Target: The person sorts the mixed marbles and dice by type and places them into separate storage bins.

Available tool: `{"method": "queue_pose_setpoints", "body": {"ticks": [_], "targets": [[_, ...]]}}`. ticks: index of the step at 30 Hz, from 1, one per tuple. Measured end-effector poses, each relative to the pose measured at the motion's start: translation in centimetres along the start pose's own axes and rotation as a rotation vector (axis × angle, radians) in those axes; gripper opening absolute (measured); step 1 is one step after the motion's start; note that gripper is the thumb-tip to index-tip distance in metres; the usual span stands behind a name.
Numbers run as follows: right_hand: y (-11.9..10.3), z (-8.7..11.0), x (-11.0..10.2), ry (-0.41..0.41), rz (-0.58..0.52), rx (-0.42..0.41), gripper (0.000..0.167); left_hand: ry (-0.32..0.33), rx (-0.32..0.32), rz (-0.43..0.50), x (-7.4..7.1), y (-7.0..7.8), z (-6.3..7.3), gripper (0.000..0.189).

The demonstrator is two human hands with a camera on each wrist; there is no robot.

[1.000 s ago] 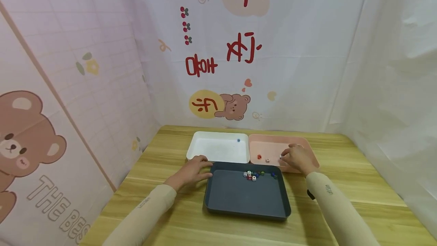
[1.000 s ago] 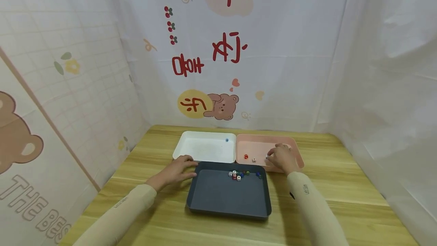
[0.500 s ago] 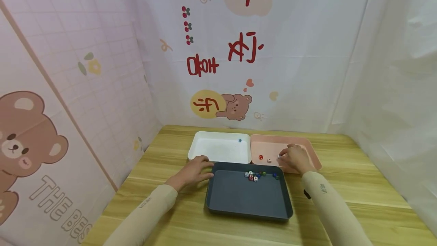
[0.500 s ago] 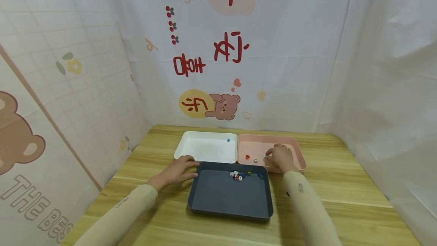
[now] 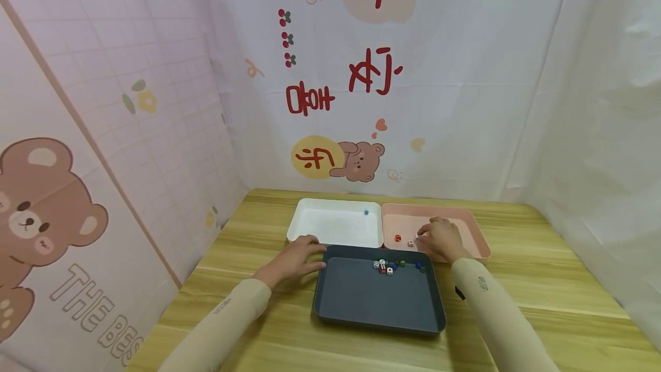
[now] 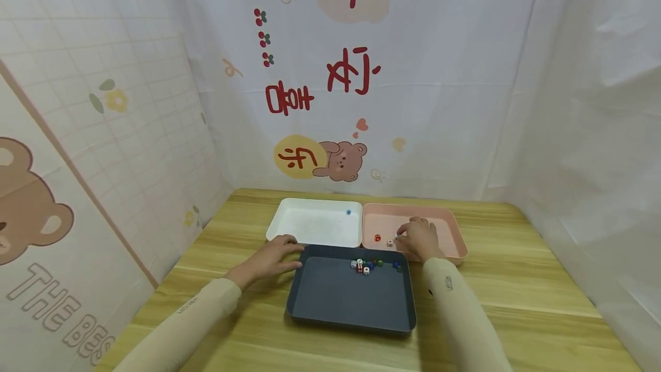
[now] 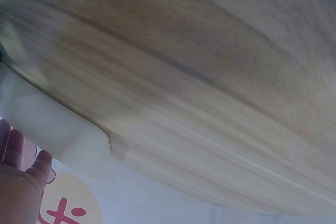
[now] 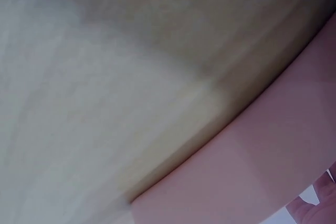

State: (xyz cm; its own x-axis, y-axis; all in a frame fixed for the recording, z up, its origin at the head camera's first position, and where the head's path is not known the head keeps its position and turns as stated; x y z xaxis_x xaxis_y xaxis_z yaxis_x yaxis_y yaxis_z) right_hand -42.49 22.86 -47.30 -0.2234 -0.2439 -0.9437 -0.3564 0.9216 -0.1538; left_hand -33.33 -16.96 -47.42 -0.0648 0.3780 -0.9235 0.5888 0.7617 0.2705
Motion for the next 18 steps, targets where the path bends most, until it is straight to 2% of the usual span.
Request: {"method": "queue_pose_setpoints", "body": {"ticks": [11, 18], "targets": [[-0.5, -0.8, 0.4, 0.008, -0.015, -0.005, 0.019, -0.003, 0.003, -0.018, 0.3, 0.0, 0.0, 0.046], [-0.7, -1.2, 0.1, 0.017, -0.02, 0.003, 0.02, 0.009, 0.014, -0.008, -0.1, 0.0, 0.0, 0.045]]}}
Point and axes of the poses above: each hand's wrist, its own z-axis away from the middle knuckle, its own x-axis out of the palm, y = z × x, the point moved 2 cm from there along -z, towards the middle knuckle, and after that the axes turned 7 degrees about y, right-handed, at the moved point
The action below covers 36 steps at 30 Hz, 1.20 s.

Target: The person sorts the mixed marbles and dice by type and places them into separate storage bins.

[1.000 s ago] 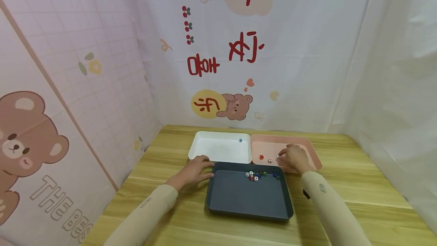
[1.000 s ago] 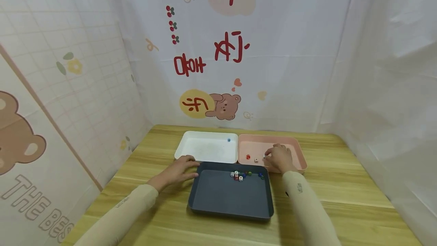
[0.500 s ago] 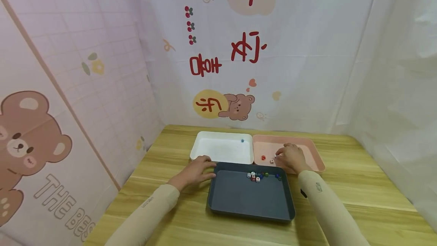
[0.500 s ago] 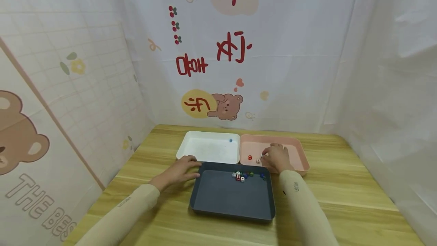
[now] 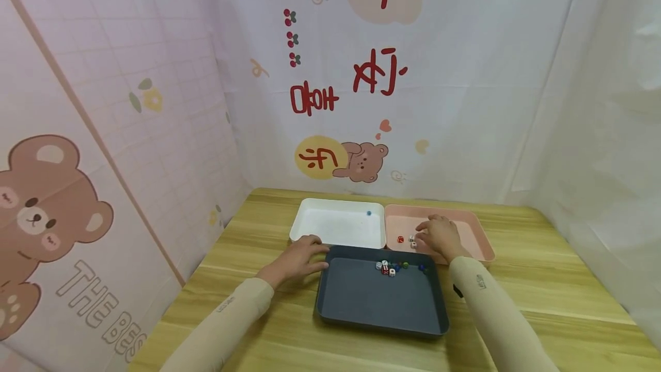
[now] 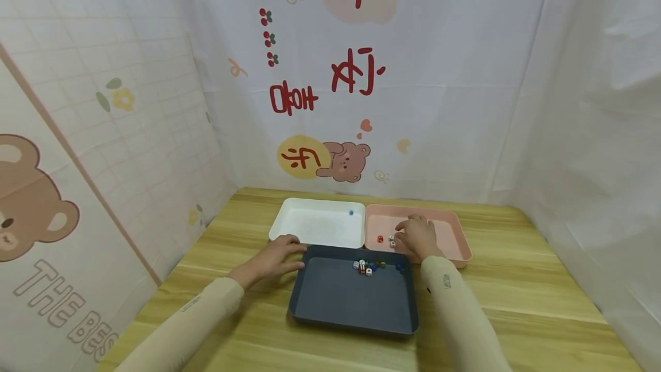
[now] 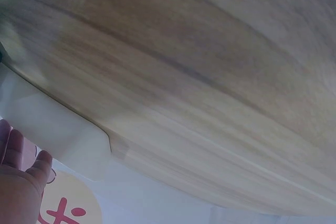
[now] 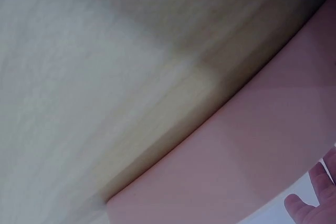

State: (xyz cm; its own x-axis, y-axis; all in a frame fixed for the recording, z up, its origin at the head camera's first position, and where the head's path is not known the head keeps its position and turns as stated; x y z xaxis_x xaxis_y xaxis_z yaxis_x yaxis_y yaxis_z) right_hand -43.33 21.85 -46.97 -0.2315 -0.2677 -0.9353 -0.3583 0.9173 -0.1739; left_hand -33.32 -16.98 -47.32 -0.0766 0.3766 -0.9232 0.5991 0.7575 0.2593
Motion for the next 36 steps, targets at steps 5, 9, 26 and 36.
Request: {"method": "queue_pose_setpoints", "body": {"ticks": [5, 9, 26, 36], "targets": [[0.4, 0.0, -0.3, 0.006, -0.006, 0.001, 0.02, -0.009, -0.012, -0.014, 0.1, 0.0, -0.1, 0.045], [0.5, 0.0, -0.5, 0.012, -0.01, -0.019, 0.02, -0.014, -0.027, -0.001, 0.2, 0.0, -0.1, 0.046], [-0.3, 0.3, -1.2, 0.028, -0.011, -0.098, 0.02, -0.015, -0.029, 0.027, 0.1, -0.1, 0.1, 0.048], [-0.9, 0.6, -1.5, 0.043, -0.032, -0.122, 0.019, -0.007, -0.031, 0.044, 0.2, -0.1, 0.0, 0.047]]}}
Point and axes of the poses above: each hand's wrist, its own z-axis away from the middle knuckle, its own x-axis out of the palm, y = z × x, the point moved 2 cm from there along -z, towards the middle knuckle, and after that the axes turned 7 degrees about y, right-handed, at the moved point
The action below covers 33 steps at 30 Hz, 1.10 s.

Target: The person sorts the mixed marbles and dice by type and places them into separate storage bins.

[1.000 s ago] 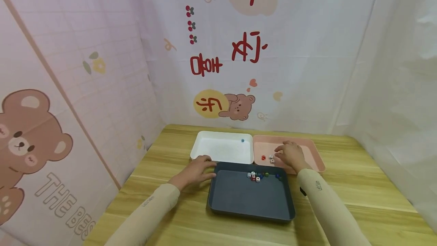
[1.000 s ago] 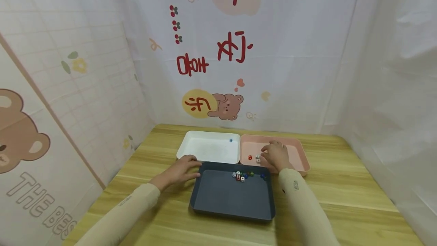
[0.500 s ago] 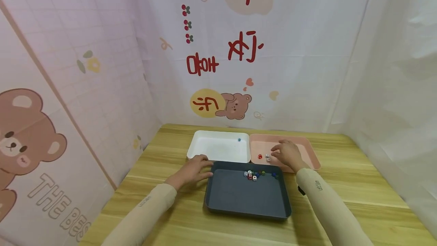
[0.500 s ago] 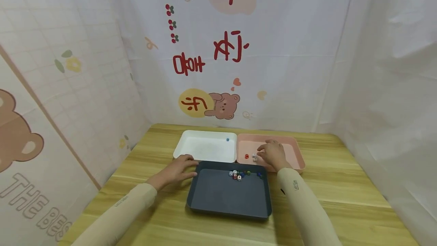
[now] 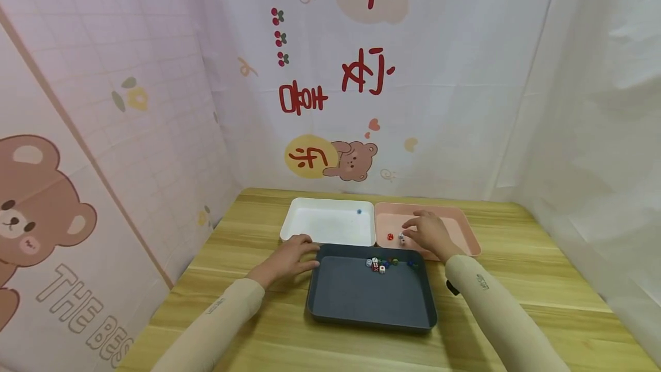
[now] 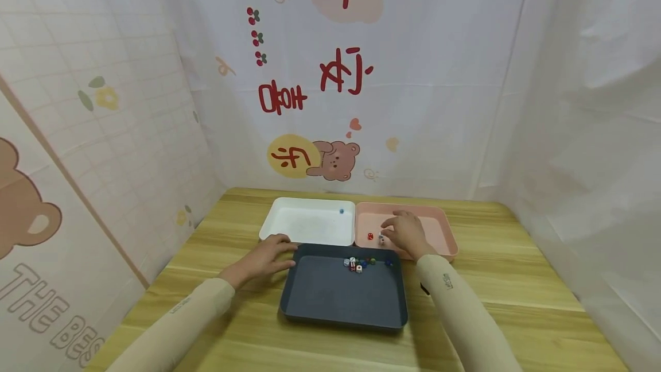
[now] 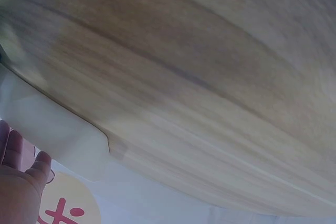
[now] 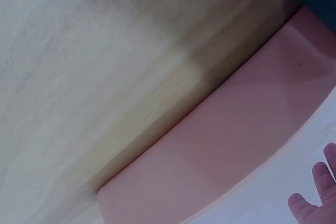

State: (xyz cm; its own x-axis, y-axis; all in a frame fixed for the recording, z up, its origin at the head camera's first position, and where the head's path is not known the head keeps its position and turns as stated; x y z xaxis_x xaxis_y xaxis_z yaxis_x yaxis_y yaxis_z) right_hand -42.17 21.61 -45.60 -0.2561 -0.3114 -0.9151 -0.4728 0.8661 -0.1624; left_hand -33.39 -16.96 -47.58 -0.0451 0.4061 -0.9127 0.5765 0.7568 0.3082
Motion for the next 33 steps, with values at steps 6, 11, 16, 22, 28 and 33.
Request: {"method": "queue_pose_setpoints", "body": {"ticks": [6, 11, 16, 22, 28, 33], "targets": [[-0.2, 0.2, 0.2, 0.02, -0.036, -0.021, 0.019, -0.008, -0.017, -0.004, 0.3, 0.0, 0.2, 0.047], [-0.7, 0.4, -0.1, 0.026, -0.061, -0.03, 0.019, 0.005, -0.011, -0.001, 0.2, -0.1, 0.2, 0.046], [-1.4, 0.5, -0.3, 0.027, -0.091, -0.042, 0.02, 0.008, -0.014, -0.003, 0.1, -0.2, 0.1, 0.045], [-1.7, 0.8, -0.4, 0.023, -0.111, -0.038, 0.02, 0.018, -0.001, 0.008, -0.1, -0.1, -0.2, 0.045], [-2.0, 1.2, -0.3, 0.037, -0.127, -0.065, 0.018, 0.001, -0.014, -0.006, 0.0, -0.2, -0.1, 0.047], [-2.6, 1.5, -0.3, 0.031, -0.14, -0.083, 0.017, 0.01, -0.008, -0.001, 0.1, -0.1, 0.0, 0.046]]}}
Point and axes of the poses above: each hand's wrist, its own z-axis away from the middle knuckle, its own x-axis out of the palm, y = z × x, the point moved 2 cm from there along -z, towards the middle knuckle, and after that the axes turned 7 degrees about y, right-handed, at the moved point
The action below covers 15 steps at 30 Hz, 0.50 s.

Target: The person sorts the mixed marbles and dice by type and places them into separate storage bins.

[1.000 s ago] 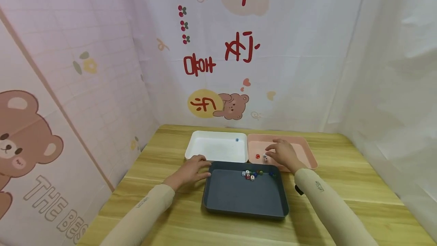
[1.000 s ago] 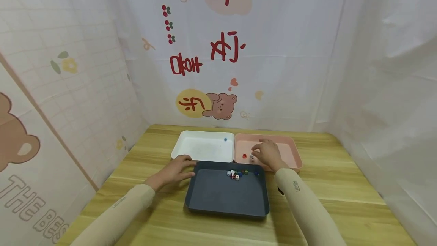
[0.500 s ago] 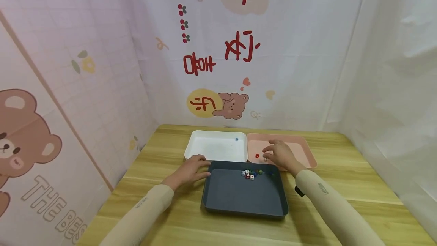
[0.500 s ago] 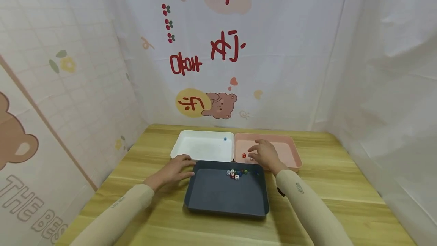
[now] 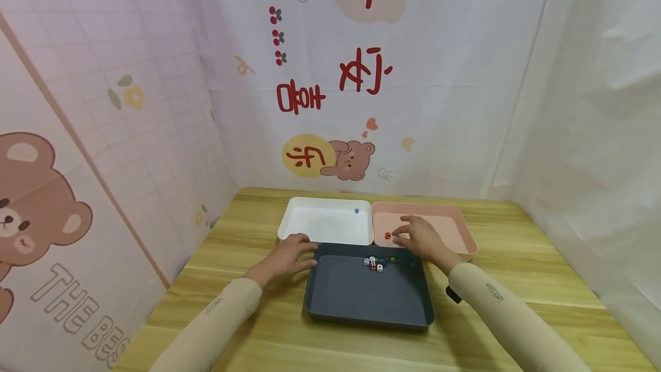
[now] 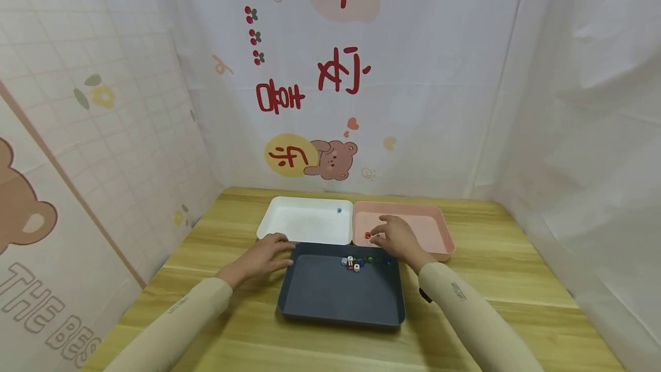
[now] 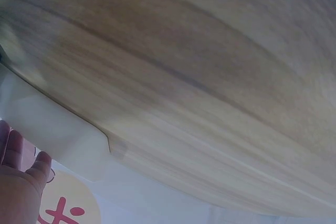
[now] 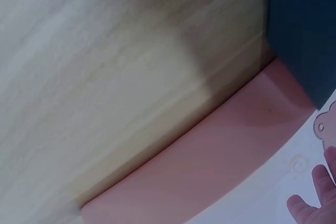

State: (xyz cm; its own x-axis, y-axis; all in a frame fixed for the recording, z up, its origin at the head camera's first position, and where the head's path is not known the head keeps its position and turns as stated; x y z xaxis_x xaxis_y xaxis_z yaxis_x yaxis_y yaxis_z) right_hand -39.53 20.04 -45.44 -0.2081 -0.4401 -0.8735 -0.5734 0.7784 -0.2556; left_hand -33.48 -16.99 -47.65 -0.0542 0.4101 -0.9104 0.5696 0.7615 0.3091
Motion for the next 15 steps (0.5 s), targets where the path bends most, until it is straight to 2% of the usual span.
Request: {"method": "queue_pose_setpoints", "body": {"ticks": [8, 15], "targets": [[-0.9, 0.7, 0.2, 0.012, 0.0, -0.051, 0.016, -0.001, 0.009, -0.006, 0.0, 0.1, 0.0, 0.045], [-0.6, 1.6, 0.3, 0.026, 0.017, -0.099, 0.013, -0.014, -0.003, 0.009, -0.4, 0.3, 0.0, 0.046]]}}
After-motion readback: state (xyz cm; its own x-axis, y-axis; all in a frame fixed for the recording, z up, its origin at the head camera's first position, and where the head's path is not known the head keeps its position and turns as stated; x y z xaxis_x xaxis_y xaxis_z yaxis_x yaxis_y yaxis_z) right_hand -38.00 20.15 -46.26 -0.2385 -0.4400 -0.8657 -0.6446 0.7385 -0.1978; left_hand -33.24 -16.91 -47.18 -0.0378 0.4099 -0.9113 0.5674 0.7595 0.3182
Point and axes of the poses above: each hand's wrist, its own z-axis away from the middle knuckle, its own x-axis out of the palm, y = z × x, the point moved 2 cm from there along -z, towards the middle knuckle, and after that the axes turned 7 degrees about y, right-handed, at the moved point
